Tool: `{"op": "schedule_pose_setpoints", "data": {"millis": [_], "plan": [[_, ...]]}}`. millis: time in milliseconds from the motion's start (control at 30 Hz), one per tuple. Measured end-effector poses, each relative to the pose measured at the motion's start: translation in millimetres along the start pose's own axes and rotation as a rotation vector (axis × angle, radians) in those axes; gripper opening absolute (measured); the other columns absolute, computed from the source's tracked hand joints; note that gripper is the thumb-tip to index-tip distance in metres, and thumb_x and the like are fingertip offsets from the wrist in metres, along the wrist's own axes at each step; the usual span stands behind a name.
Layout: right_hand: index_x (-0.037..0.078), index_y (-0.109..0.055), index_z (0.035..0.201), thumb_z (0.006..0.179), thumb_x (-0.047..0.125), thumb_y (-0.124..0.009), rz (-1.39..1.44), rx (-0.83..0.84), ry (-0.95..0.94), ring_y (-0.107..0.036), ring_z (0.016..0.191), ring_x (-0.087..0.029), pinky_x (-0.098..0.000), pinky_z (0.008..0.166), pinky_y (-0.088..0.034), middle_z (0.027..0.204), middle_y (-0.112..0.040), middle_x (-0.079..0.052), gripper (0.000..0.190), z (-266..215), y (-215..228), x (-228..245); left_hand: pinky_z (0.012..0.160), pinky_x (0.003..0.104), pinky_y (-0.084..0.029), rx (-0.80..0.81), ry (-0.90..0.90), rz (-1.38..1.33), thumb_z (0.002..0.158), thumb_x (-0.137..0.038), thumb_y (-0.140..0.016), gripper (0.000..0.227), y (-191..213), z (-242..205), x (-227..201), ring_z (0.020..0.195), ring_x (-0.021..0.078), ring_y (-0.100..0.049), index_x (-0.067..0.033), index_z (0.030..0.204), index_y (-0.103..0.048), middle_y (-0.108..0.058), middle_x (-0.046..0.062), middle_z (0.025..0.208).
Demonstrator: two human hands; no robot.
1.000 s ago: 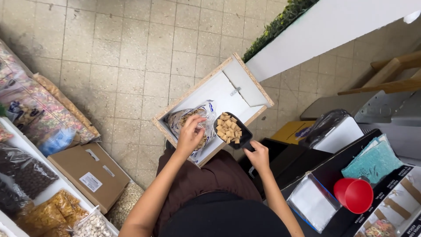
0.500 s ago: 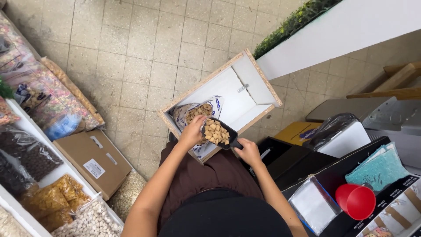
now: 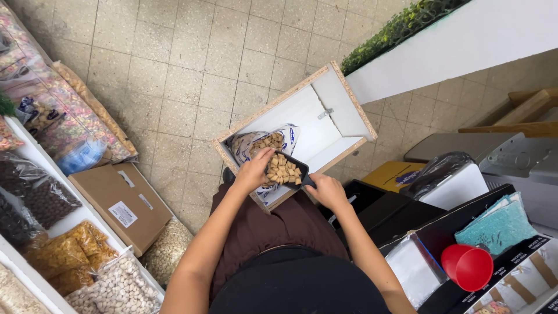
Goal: Scooping snacks from a bulk container into plastic bags, weighing them on a digital scale, and sealing the bags with a heat sealer.
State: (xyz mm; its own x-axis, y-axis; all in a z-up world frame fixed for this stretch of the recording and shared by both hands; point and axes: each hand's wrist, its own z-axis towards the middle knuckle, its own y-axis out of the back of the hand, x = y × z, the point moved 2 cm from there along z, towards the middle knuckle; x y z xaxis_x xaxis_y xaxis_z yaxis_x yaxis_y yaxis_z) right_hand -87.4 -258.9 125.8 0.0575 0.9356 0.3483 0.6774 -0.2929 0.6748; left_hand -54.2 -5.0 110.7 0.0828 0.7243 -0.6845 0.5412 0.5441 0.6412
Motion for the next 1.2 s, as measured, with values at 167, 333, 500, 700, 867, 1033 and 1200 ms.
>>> {"op": "schedule_pose_setpoints", "data": {"millis": [167,333,500,700,867,1033,1200], "plan": [[0.009,-0.065,0.135,0.098,0.035,-0.063,-0.058,0.021,-0.052,-0.070,0.113,-0.031,-0.0458,0.092,-0.059,0.124,-0.073,-0.014,0.044,-4.3,5.7,20.0,0.088,0.053,-0.060,-0.024,-0.006,0.002,0.078,0.008,-0.050,0.075,-9.6,-0.9,11.5,0.105,0.0406,-0.069,-0.0138,0.150,-0.044,-0.047,0.002,0.152],[0.009,-0.063,0.136,0.098,0.035,-0.061,-0.089,0.061,-0.095,-0.070,0.112,-0.036,-0.0501,0.093,-0.057,0.125,-0.072,-0.015,0.046,-6.2,10.6,31.4,0.090,0.054,-0.059,-0.001,0.030,-0.012,0.077,0.008,-0.051,0.077,-6.5,-4.0,12.4,0.109,0.0405,-0.068,-0.0143,0.150,-0.046,-0.046,0.001,0.153],[0.009,-0.065,0.135,0.098,0.033,-0.061,-0.090,0.069,-0.096,-0.071,0.109,-0.037,-0.0493,0.090,-0.058,0.122,-0.073,-0.016,0.044,-7.4,13.4,34.9,0.092,0.054,-0.059,0.016,0.058,-0.024,0.076,0.007,-0.051,0.077,-14.8,-2.0,16.0,0.111,0.0397,-0.068,-0.0141,0.150,-0.045,-0.045,0.001,0.154],[0.005,-0.065,0.134,0.097,0.028,-0.062,-0.097,0.093,-0.078,-0.071,0.108,-0.041,-0.0525,0.089,-0.058,0.121,-0.073,-0.020,0.044,-12.7,29.9,43.9,0.095,0.053,-0.058,0.038,0.075,-0.041,0.078,0.005,-0.052,0.076,-22.2,-0.9,23.1,0.115,0.0371,-0.067,-0.0162,0.150,-0.046,-0.045,-0.001,0.155],[0.003,-0.065,0.134,0.097,0.025,-0.063,-0.076,0.101,-0.050,-0.071,0.108,-0.043,-0.0530,0.088,-0.058,0.121,-0.072,-0.022,0.044,-10.8,31.1,42.1,0.096,0.054,-0.057,0.020,0.076,-0.057,0.080,0.004,-0.049,0.072,-19.9,3.4,23.6,0.119,0.0380,-0.064,-0.0154,0.149,-0.048,-0.047,0.001,0.154],[0.004,-0.065,0.135,0.097,0.025,-0.063,-0.103,0.142,-0.016,-0.070,0.109,-0.043,-0.0523,0.089,-0.057,0.122,-0.072,-0.022,0.043,-8.3,35.1,39.0,0.098,0.052,-0.057,0.055,0.077,-0.025,0.081,0.000,-0.053,0.071,-19.6,4.7,21.3,0.125,0.0338,-0.062,-0.0157,0.150,-0.047,-0.046,-0.001,0.155],[0.004,-0.066,0.134,0.096,0.026,-0.064,-0.087,0.145,-0.023,-0.071,0.109,-0.043,-0.0527,0.089,-0.057,0.122,-0.072,-0.023,0.044,-0.7,29.9,31.2,0.096,0.053,-0.057,0.057,0.052,-0.018,0.081,0.002,-0.053,0.069,-20.5,7.4,19.1,0.118,0.0365,-0.066,-0.0149,0.148,-0.048,-0.047,-0.001,0.154]]}}
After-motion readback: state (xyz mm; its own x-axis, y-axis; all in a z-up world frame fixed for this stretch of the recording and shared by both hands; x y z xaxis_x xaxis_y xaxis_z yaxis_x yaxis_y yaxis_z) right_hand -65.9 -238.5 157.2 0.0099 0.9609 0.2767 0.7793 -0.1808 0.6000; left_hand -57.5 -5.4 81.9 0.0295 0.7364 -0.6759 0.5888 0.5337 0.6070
